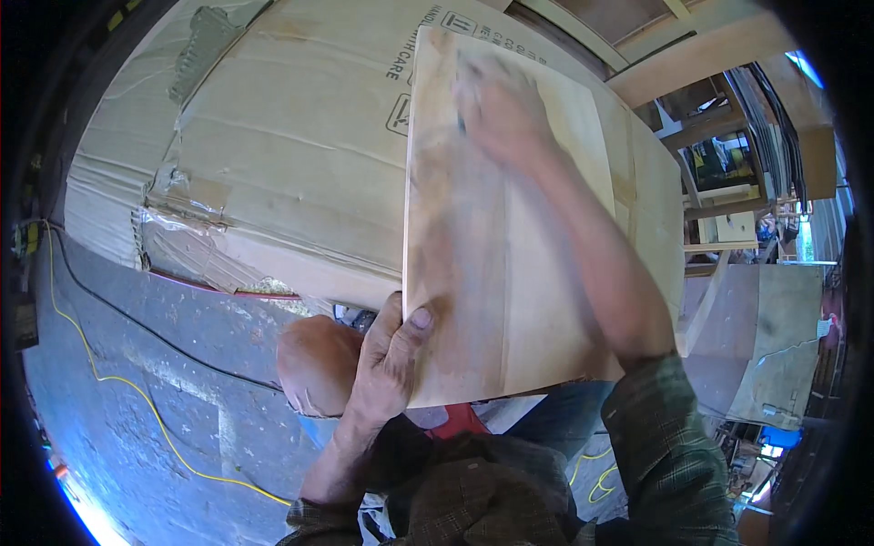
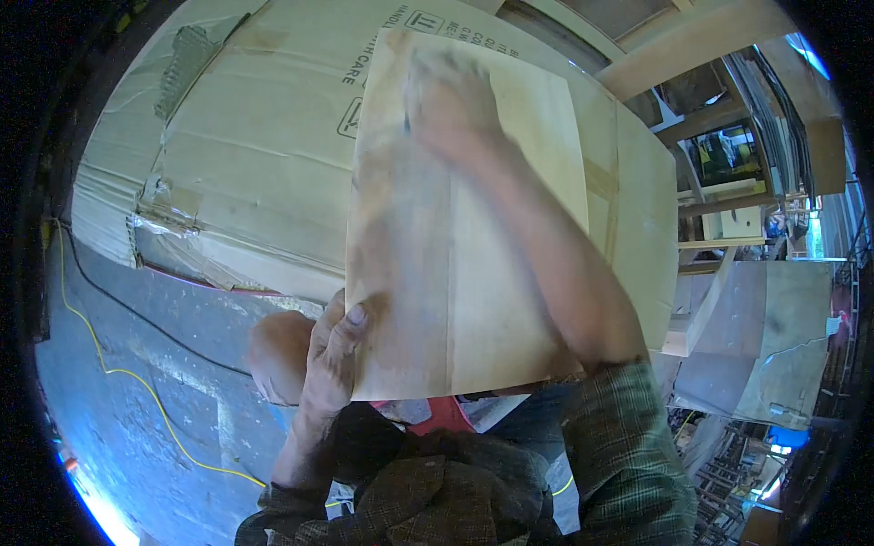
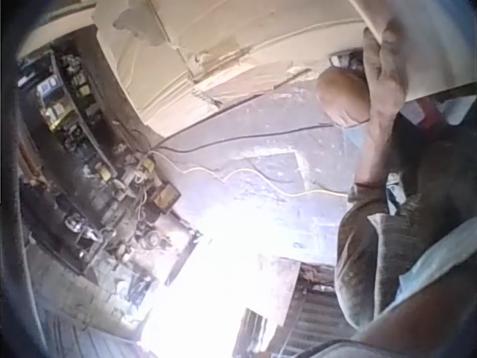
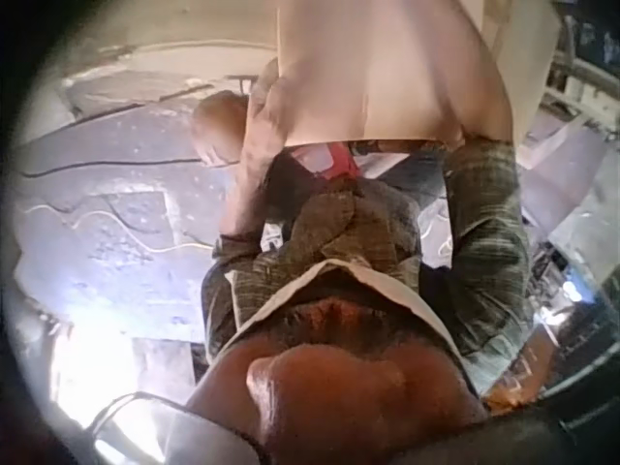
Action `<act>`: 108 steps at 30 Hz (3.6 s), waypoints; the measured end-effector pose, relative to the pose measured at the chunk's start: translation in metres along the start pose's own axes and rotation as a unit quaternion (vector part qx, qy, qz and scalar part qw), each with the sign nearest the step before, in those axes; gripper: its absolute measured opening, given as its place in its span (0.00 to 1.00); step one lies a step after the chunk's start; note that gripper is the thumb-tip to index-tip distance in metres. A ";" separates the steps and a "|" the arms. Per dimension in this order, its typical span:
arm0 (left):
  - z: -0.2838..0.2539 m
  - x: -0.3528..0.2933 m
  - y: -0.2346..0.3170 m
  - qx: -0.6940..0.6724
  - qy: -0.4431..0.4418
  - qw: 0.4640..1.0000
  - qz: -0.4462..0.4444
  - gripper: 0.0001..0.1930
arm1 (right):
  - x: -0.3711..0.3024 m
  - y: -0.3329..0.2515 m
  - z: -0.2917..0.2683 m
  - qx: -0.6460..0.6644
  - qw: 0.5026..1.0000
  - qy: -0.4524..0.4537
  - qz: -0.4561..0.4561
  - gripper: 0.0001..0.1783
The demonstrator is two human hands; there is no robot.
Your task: The person sits on the floor and sands a rectangular piece of light-colored wood using a sanding block. They hold the wood with their left hand and rub the surface with the block in their right hand, occasionally flipping the wood to work on different areas.
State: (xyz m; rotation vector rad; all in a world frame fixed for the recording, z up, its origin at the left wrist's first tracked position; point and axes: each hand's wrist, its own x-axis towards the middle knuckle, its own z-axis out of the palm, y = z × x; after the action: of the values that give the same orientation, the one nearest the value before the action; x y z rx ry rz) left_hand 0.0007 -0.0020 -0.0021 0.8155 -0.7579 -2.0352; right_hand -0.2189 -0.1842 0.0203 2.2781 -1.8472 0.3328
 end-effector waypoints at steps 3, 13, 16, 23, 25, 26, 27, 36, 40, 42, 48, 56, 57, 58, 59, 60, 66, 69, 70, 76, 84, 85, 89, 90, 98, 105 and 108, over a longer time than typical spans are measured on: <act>0.002 0.000 -0.001 0.001 -0.015 1.000 -0.002 0.23 | -0.048 -0.029 -0.015 0.061 0.996 0.060 -0.040 0.19; 0.000 -0.002 0.000 -0.001 -0.010 1.000 0.001 0.23 | -0.014 -0.005 0.009 0.015 0.997 0.072 -0.031 0.23; -0.001 -0.002 0.000 0.003 -0.025 1.000 -0.002 0.23 | 0.008 0.006 -0.005 -0.007 0.999 0.032 0.030 0.23; 0.003 -0.001 0.003 0.021 0.012 1.000 0.004 0.22 | -0.013 -0.003 0.000 0.011 0.999 0.034 -0.012 0.24; -0.001 -0.002 0.000 0.022 -0.015 1.000 0.009 0.23 | -0.020 -0.001 -0.005 0.002 0.998 0.051 -0.022 0.24; -0.003 -0.002 -0.001 0.023 -0.028 0.999 0.011 0.23 | -0.004 0.006 -0.002 -0.022 0.998 0.055 -0.015 0.23; -0.002 -0.003 0.000 0.016 -0.036 0.999 0.002 0.23 | 0.006 0.009 -0.001 -0.043 0.997 0.059 -0.008 0.22; -0.002 0.000 -0.001 -0.004 -0.034 0.999 0.010 0.23 | -0.027 -0.019 -0.011 0.064 0.997 0.032 -0.013 0.23; 0.000 0.001 -0.003 -0.015 -0.040 0.999 0.015 0.23 | 0.026 -0.002 0.001 0.043 0.997 0.040 0.053 0.22; 0.001 0.000 -0.003 -0.024 -0.028 0.999 0.014 0.22 | 0.030 0.002 0.019 0.047 0.996 0.071 0.036 0.23; -0.002 -0.001 -0.001 -0.055 -0.048 0.997 0.001 0.21 | 0.015 -0.020 0.006 0.028 0.999 0.037 0.022 0.24; -0.012 -0.004 -0.008 0.026 -0.022 0.999 -0.006 0.22 | 0.032 -0.020 0.021 0.030 0.997 0.076 -0.004 0.23; -0.010 -0.004 -0.007 0.014 -0.031 0.999 -0.008 0.22 | 0.027 -0.019 0.016 0.020 0.997 0.075 -0.006 0.23; -0.008 -0.003 -0.004 0.004 -0.041 0.999 -0.009 0.22 | 0.034 -0.012 0.014 0.004 0.999 0.048 0.019 0.23; -0.006 -0.001 -0.003 -0.006 -0.050 0.999 -0.009 0.22 | 0.049 -0.001 0.015 -0.011 0.999 0.021 0.043 0.23; -0.005 -0.001 -0.002 -0.001 -0.047 0.999 -0.009 0.22 | 0.061 -0.002 0.015 -0.018 0.998 -0.005 0.060 0.23; -0.008 -0.002 -0.007 0.008 -0.036 0.999 0.004 0.24 | 0.007 -0.032 0.016 0.065 0.996 0.066 0.018 0.19; -0.006 -0.004 -0.001 -0.008 -0.053 0.998 -0.021 0.24 | 0.040 -0.016 0.017 0.014 0.998 0.063 0.020 0.20; -0.004 -0.002 -0.002 -0.010 -0.056 0.998 -0.018 0.24 | 0.047 -0.014 0.018 0.014 0.997 0.053 0.045 0.20; -0.009 -0.003 -0.005 -0.009 -0.046 0.999 -0.005 0.23 | 0.013 -0.040 0.010 0.039 0.998 0.037 0.039 0.22; -0.008 0.001 -0.010 0.009 -0.049 0.999 0.010 0.23 | 0.030 -0.025 0.021 0.061 0.992 0.088 0.063 0.22; -0.010 -0.001 -0.008 0.017 -0.044 0.999 0.004 0.23 | 0.029 -0.028 0.022 0.064 0.993 0.087 0.057 0.22; -0.007 -0.004 -0.004 -0.045 -0.056 0.997 -0.005 0.23 | 0.045 -0.015 0.007 0.013 0.994 0.018 0.106 0.23; -0.007 -0.003 -0.004 -0.014 -0.057 0.998 -0.006 0.23 | 0.057 -0.012 0.007 -0.004 0.993 -0.015 0.121 0.24; -0.008 -0.005 0.000 0.015 -0.054 0.998 -0.021 0.23 | 0.030 -0.011 -0.008 0.032 0.992 -0.015 0.121 0.25; -0.012 -0.003 -0.006 0.068 -0.052 0.996 0.006 0.23 | 0.014 -0.006 0.012 0.014 0.996 0.083 0.014 0.27; -0.007 -0.003 -0.002 0.010 -0.046 0.999 -0.006 0.23 | 0.042 -0.002 0.003 0.021 0.995 0.008 0.099 0.26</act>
State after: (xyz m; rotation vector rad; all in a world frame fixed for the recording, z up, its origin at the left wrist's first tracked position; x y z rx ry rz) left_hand 0.0061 -0.0003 -0.0072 0.7431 -0.8276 -2.0915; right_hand -0.2088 -0.2244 0.0299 2.1133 -2.0824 0.4211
